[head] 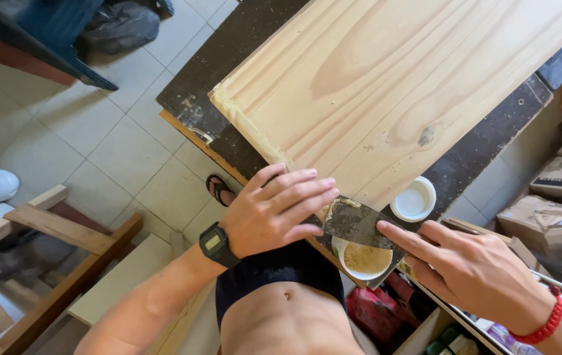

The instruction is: Applying wood filler to a wooden board using a putty knife and fingers to fill gaps and smooth the surface.

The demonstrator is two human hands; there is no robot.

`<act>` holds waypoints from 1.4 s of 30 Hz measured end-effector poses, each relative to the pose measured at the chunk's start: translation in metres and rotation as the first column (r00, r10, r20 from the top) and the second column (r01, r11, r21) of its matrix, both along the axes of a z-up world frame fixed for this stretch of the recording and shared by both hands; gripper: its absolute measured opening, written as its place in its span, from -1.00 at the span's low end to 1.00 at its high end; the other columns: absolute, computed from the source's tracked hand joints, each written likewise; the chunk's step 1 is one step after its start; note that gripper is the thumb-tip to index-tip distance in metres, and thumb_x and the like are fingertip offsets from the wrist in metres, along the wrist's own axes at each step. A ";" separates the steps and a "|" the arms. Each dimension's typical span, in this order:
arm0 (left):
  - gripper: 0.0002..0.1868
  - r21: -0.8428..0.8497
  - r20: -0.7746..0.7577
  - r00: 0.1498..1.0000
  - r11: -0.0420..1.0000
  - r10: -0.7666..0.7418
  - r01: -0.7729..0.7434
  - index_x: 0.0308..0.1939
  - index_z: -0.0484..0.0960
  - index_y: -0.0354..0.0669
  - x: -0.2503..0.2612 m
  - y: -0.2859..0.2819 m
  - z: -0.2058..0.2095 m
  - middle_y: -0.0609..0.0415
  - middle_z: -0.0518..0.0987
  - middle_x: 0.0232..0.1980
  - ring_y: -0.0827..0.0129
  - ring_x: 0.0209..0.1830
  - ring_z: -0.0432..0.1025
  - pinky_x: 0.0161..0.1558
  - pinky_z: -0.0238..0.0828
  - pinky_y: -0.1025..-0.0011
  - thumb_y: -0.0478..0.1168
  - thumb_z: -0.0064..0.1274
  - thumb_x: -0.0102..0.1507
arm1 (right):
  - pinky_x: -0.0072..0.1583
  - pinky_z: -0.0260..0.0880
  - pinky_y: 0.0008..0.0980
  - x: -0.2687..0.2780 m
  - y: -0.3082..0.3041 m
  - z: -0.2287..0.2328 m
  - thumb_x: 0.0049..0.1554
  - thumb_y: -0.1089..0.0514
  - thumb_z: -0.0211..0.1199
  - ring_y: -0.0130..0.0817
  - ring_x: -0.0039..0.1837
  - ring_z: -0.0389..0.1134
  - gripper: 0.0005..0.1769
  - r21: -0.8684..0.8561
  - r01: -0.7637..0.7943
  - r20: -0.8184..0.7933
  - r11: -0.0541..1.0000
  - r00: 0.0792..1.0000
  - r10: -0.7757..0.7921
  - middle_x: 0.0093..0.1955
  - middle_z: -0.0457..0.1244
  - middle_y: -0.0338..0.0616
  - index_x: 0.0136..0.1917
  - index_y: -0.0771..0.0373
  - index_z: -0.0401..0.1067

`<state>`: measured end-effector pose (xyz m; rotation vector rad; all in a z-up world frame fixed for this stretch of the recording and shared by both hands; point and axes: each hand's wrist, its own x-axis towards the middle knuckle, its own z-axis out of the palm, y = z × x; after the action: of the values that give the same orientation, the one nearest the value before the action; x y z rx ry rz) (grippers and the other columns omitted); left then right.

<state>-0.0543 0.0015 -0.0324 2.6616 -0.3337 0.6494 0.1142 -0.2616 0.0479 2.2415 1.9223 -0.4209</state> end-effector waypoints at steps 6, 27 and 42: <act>-0.36 -0.025 0.152 0.988 1.000 0.002 0.002 0.15 0.62 0.03 0.007 0.000 -0.010 0.28 0.50 0.26 0.41 0.28 0.37 0.21 0.22 0.28 0.35 -0.30 0.36 | -0.43 0.44 -0.23 -0.014 0.010 0.018 0.06 -0.18 0.01 -0.36 -0.36 0.40 -0.21 -0.359 0.124 0.091 0.925 0.991 -0.098 -0.26 0.18 -0.47 0.53 -0.50 -0.10; -0.58 -0.104 -0.115 0.980 0.983 -0.163 0.151 0.09 0.61 0.30 0.031 0.013 -0.003 0.43 0.43 0.31 0.29 0.28 0.20 0.00 0.02 0.20 0.27 0.06 0.24 | -0.52 0.39 -0.17 -0.069 0.013 0.030 0.07 -0.09 -0.01 -0.28 -0.41 0.42 -0.24 -0.329 0.311 0.147 0.891 0.950 -0.277 -0.24 0.20 -0.37 0.54 -0.32 -0.06; -0.51 -0.067 -0.163 0.934 0.948 -0.318 0.311 0.01 0.58 0.42 0.046 0.018 -0.003 0.29 0.30 0.22 0.20 0.21 0.09 -0.02 0.15 0.12 0.21 0.31 0.03 | -0.44 0.42 -0.17 -0.122 0.015 0.017 0.08 -0.11 0.02 -0.17 -0.37 0.38 -0.24 -0.230 0.541 0.138 0.809 0.841 -0.523 -0.26 0.20 -0.30 0.54 -0.27 -0.03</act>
<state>-0.0079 0.0195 -0.0358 2.5227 -0.6722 0.3200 -0.0074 -0.2471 0.0645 2.5369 1.0876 -0.6144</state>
